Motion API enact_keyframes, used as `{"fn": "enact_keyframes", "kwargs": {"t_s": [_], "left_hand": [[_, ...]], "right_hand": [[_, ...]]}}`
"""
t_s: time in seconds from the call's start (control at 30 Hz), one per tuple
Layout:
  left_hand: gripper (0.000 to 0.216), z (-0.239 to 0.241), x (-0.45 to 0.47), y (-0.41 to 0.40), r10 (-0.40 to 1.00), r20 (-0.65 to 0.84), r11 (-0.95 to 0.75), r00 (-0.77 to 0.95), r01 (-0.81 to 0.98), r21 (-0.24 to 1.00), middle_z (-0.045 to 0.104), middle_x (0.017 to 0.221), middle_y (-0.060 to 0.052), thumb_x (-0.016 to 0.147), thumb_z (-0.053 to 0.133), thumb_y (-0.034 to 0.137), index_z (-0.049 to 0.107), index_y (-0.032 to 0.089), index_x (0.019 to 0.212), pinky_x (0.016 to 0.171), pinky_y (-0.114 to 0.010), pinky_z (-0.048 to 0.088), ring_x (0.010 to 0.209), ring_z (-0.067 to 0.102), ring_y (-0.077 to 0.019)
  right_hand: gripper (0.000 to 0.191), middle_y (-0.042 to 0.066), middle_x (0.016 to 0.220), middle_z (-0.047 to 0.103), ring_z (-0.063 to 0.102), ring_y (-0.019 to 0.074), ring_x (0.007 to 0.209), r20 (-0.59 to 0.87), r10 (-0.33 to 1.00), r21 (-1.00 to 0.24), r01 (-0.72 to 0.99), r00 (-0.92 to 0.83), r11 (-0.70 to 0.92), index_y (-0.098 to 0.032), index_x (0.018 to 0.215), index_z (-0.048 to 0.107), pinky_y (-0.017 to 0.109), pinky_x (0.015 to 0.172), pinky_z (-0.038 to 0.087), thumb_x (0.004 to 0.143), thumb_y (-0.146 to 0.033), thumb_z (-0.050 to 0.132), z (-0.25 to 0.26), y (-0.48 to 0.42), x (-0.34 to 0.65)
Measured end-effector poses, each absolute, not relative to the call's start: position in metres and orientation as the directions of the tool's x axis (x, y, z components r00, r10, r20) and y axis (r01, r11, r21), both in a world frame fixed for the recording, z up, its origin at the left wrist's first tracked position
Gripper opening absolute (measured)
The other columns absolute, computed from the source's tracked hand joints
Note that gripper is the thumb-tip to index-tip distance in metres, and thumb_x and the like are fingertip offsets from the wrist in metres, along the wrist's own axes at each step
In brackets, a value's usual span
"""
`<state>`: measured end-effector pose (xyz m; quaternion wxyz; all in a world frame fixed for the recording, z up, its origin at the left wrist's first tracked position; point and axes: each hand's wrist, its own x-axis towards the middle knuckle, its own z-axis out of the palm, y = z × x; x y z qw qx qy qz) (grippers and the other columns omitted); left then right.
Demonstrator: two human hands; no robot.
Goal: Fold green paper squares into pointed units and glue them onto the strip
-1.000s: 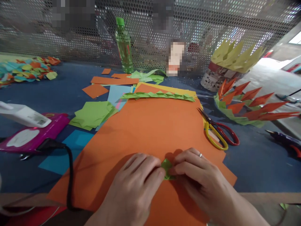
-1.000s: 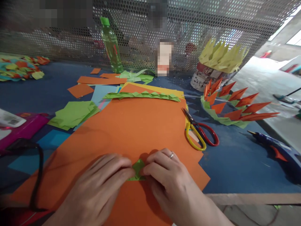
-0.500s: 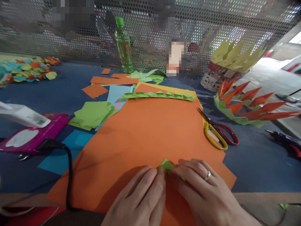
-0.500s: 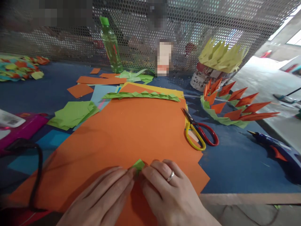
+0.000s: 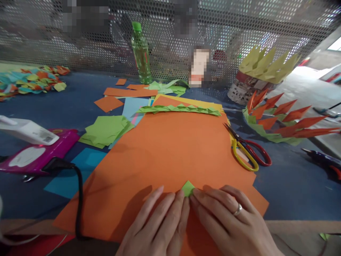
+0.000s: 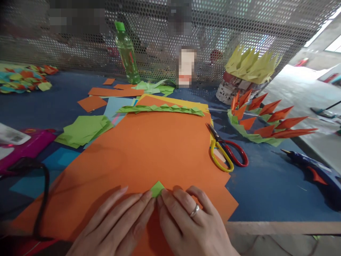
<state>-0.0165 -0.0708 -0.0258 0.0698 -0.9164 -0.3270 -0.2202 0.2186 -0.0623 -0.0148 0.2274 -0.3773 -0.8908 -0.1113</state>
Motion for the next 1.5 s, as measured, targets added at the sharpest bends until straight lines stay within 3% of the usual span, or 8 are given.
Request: {"fn": "enact_keyframes", "kwargs": {"t_s": [0.2,0.33,0.47,0.57,0.8,1.07,1.3,1.5], "left_hand": [[0.046,-0.032,-0.006,-0.079,0.651,0.489,-0.701,0.580,0.707,0.095,0.068,0.135,-0.005,0.099,0.037,0.006,0.065,0.018,0.133,0.126,-0.047,0.030,0.127,0.062,-0.0211],[0.042,-0.033,-0.004,-0.078,0.618,0.521,-0.706,0.589,0.708,0.037,0.070,0.132,-0.005,0.100,0.039,0.007,0.068,0.016,0.128,0.130,-0.047,0.019,0.126,0.062,-0.0199],[0.041,-0.031,-0.005,-0.075,0.592,0.543,-0.722,0.596,0.691,0.030,0.071,0.130,-0.007,0.102,0.036,0.010,0.069,0.013,0.127,0.130,-0.050,0.009,0.125,0.062,-0.0196],[0.041,-0.030,-0.001,-0.074,0.610,0.542,-0.703,0.578,0.711,0.032,0.071,0.128,-0.008,0.104,0.035,0.012,0.068,0.010,0.128,0.130,-0.052,0.008,0.125,0.060,-0.0202],[0.038,-0.033,0.009,-0.075,0.672,0.475,-0.625,0.568,0.779,-0.047,0.071,0.119,-0.006,0.100,0.049,0.017,0.065,0.011,0.134,0.130,-0.053,0.007,0.117,0.062,-0.0218],[0.040,-0.037,0.015,-0.082,0.629,0.539,-0.587,0.561,0.797,-0.144,0.068,0.127,-0.010,0.099,0.041,0.015,0.069,0.006,0.125,0.131,-0.051,0.012,0.127,0.058,-0.0263],[0.042,-0.039,0.013,-0.087,0.638,0.568,-0.558,0.520,0.820,-0.126,0.067,0.132,-0.014,0.098,0.036,0.007,0.069,0.002,0.123,0.130,-0.049,0.015,0.138,0.051,-0.0282],[0.044,-0.040,0.014,-0.084,0.625,0.568,-0.619,0.536,0.783,-0.057,0.064,0.138,-0.012,0.102,0.034,0.015,0.069,0.008,0.126,0.129,-0.056,0.011,0.138,0.050,-0.0276]], "right_hand": [[0.038,0.000,0.109,0.080,0.069,0.0205,0.103,0.519,0.651,0.014,0.767,-0.554,0.642,-0.025,0.112,0.073,0.043,0.096,0.040,0.105,-0.009,0.038,-0.025,-0.069,0.214],[0.042,0.000,0.108,0.081,0.068,0.0198,0.104,0.523,0.651,-0.001,0.764,-0.550,0.646,-0.023,0.112,0.072,0.042,0.096,0.039,0.107,-0.010,0.033,-0.027,-0.070,0.214],[0.034,0.000,0.113,0.079,0.066,0.0180,0.104,0.536,0.647,-0.021,0.757,-0.543,0.653,-0.019,0.120,0.071,0.037,0.096,0.041,0.107,-0.016,0.040,-0.024,-0.068,0.218],[0.035,0.004,0.115,0.078,0.066,0.0190,0.107,0.507,0.645,0.018,0.756,-0.571,0.655,-0.015,0.127,0.069,0.037,0.098,0.042,0.107,-0.020,0.041,-0.024,-0.069,0.221],[0.037,0.005,0.116,0.077,0.067,0.0188,0.108,0.500,0.663,0.054,0.784,-0.557,0.618,-0.021,0.127,0.070,0.035,0.100,0.043,0.106,-0.016,0.040,-0.027,-0.074,0.221],[0.036,0.005,0.119,0.077,0.066,0.0191,0.111,0.495,0.651,0.084,0.777,-0.576,0.623,-0.021,0.128,0.070,0.034,0.102,0.043,0.105,-0.016,0.043,-0.024,-0.073,0.225],[0.037,0.008,0.122,0.075,0.065,0.0209,0.114,0.470,0.635,0.100,0.752,-0.612,0.651,-0.015,0.131,0.068,0.035,0.101,0.045,0.104,-0.019,0.044,-0.025,-0.072,0.226],[0.037,0.006,0.118,0.077,0.066,0.0198,0.113,0.526,0.662,0.044,0.794,-0.534,0.606,-0.022,0.127,0.070,0.035,0.101,0.046,0.103,-0.015,0.044,-0.027,-0.075,0.219]]}}
